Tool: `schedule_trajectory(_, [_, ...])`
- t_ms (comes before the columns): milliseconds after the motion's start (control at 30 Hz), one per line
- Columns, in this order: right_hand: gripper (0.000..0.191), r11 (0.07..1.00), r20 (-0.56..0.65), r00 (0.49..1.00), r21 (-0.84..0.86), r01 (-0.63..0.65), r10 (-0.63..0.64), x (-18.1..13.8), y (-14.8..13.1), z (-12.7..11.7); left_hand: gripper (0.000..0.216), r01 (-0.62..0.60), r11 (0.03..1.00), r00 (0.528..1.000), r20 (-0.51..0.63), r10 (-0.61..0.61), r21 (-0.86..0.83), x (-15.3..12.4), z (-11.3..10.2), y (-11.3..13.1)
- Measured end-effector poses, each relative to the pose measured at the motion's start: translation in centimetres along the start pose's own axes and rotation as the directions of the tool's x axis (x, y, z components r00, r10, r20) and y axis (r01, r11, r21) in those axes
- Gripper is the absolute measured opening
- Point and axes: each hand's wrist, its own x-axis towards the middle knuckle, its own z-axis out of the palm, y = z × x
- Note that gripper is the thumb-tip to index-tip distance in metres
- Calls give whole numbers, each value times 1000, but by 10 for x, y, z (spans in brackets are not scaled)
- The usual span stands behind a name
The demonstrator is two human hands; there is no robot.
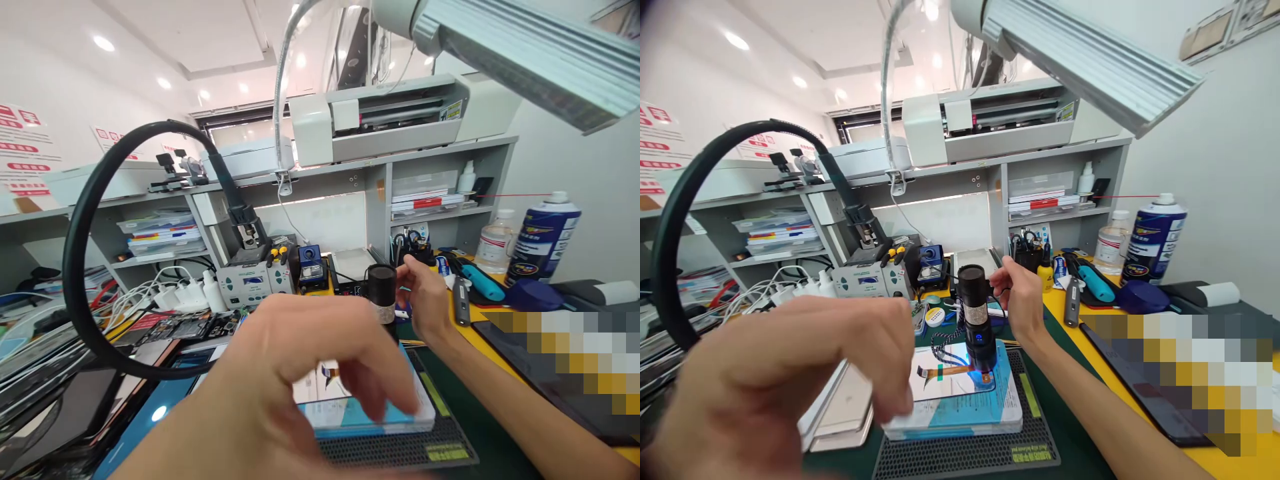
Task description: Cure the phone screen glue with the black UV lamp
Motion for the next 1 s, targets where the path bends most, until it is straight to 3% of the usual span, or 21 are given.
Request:
schedule_trajectory(67, [45, 1000, -2, 1000, -2, 13, -13, -1, 0, 1, 25, -28, 999, 989, 146, 31, -28, 13, -3, -12])
schedule_trajectory(133, [46, 1000, -7, 1000, -4, 17, -17, -1, 1, 2, 20, 9, 1000, 964, 265, -15, 23, 18, 1, -29])
schedule_trajectory(233, [48, 1000, -14, 1000, -13, 27, -27, 0, 1, 3, 25, 25, 981, 910, 403, -103, 194, 10, 9, -58])
schedule_trajectory(433, [48, 997, -2, 999, -58, 41, -42, 1, 1, 1, 40, -171, 881, 816, 565, -125, 441, -15, 22, -92])
schedule_trajectory(567, [47, 996, 3, 999, -76, 49, -49, 0, 1, 1, 43, -151, 874, 777, 602, -184, 462, -21, 25, -95])
schedule_trajectory(700, [47, 995, 10, 998, -86, 57, -56, 0, 1, 2, 38, -159, 857, 777, 598, -197, 489, -23, 27, -94])
schedule_trajectory(867, [46, 994, 14, 998, -93, 59, -58, 1, 0, 2, 26, -208, 837, 788, 593, -163, 506, -23, 31, -98])
schedule_trajectory(1000, [46, 994, 21, 998, -90, 56, -54, 0, 0, 1, 27, -331, 778, 806, 589, -61, 534, -26, 35, -105])
